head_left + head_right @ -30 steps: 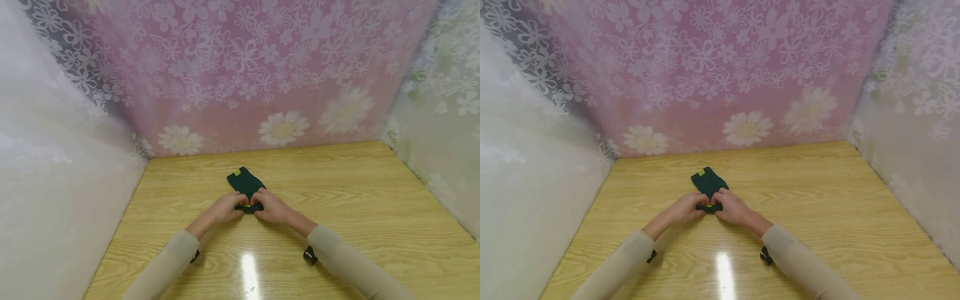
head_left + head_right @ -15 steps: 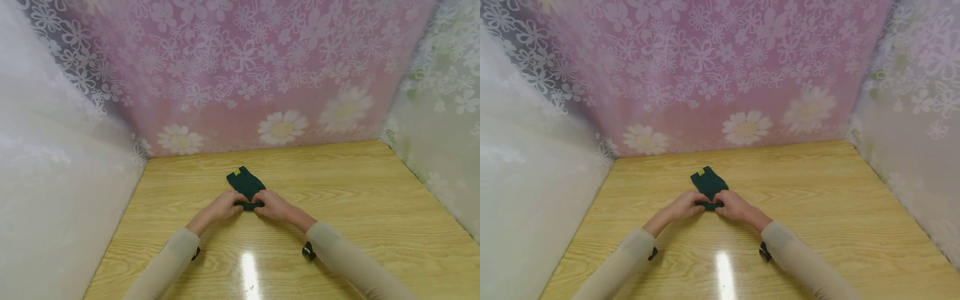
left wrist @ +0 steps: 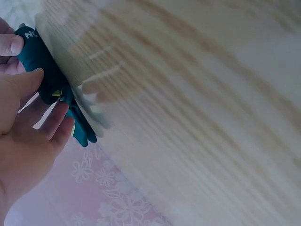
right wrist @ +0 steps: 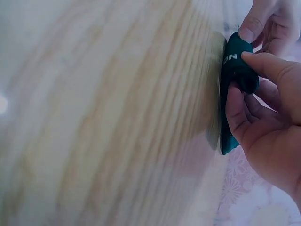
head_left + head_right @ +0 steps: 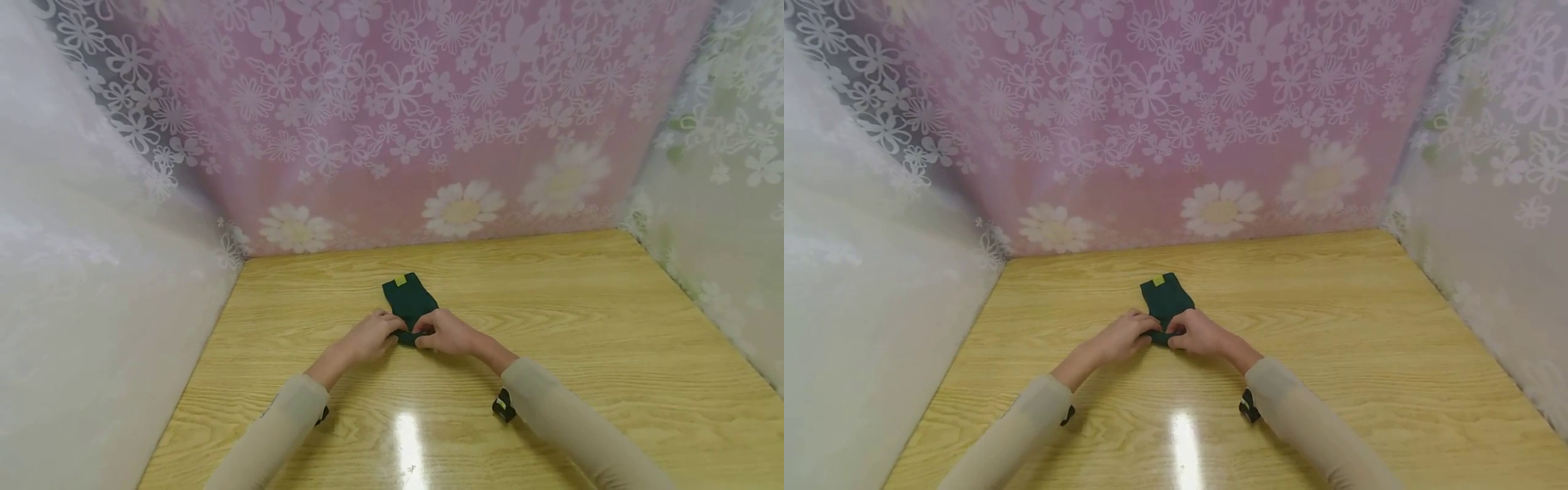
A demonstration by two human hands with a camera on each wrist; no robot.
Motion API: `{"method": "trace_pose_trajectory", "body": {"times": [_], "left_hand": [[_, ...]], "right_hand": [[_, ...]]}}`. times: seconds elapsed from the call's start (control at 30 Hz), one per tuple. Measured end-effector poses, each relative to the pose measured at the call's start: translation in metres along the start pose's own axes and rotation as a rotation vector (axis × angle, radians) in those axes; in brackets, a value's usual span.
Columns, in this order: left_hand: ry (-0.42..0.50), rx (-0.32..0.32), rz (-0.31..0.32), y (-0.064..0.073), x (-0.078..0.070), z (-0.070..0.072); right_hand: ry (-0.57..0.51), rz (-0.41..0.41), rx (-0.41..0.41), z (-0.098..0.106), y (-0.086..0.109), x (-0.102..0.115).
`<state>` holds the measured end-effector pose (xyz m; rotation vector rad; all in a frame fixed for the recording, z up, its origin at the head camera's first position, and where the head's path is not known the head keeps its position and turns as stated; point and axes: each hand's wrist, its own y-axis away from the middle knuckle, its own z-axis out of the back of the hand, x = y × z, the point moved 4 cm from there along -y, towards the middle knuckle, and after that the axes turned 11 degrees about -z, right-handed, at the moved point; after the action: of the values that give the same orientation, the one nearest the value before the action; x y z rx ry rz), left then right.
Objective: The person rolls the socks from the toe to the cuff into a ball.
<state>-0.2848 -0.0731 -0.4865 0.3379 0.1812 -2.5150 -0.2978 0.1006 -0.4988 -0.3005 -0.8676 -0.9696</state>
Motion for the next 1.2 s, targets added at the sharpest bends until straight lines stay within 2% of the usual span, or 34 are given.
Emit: {"method": "trace_pose_trajectory", "body": {"times": [0.1,0.17,0.23,0.37,0.47,0.53,0.67,0.8,0.9,1.03,1.2], "left_hand": [[-0.053,0.037,0.004,0.002,-0.002,0.000],[-0.087,0.055,0.002,0.003,-0.003,-0.001],[-0.096,0.063,0.004,0.003,-0.003,-0.002],[-0.079,0.062,0.016,0.003,-0.001,-0.002],[-0.069,0.066,0.022,0.002,0.001,-0.002],[-0.067,0.067,0.022,0.003,0.001,-0.001],[-0.088,0.046,0.044,0.004,0.002,-0.001],[-0.147,0.008,0.047,0.003,-0.002,0.001],[-0.201,-0.013,0.024,0.001,-0.007,0.004],[-0.239,-0.003,0.028,-0.001,-0.013,0.006],[-0.262,0.015,0.033,-0.003,-0.012,0.003]], "right_hand": [[-0.031,-0.021,0.005,-0.001,0.000,-0.001],[0.033,-0.023,-0.012,-0.003,0.002,0.000],[0.181,0.010,-0.033,-0.004,0.005,0.008],[0.542,0.102,-0.070,-0.006,0.012,0.025],[0.637,0.123,-0.075,-0.009,0.013,0.029],[0.625,0.123,-0.082,-0.010,0.012,0.027],[0.531,0.144,-0.103,-0.010,0.011,0.020],[0.487,0.157,-0.100,-0.009,0.010,0.017],[0.464,0.145,-0.089,-0.009,0.009,0.016],[0.416,0.113,-0.077,-0.006,0.007,0.014],[0.338,0.078,-0.058,-0.003,0.006,0.013]]}}
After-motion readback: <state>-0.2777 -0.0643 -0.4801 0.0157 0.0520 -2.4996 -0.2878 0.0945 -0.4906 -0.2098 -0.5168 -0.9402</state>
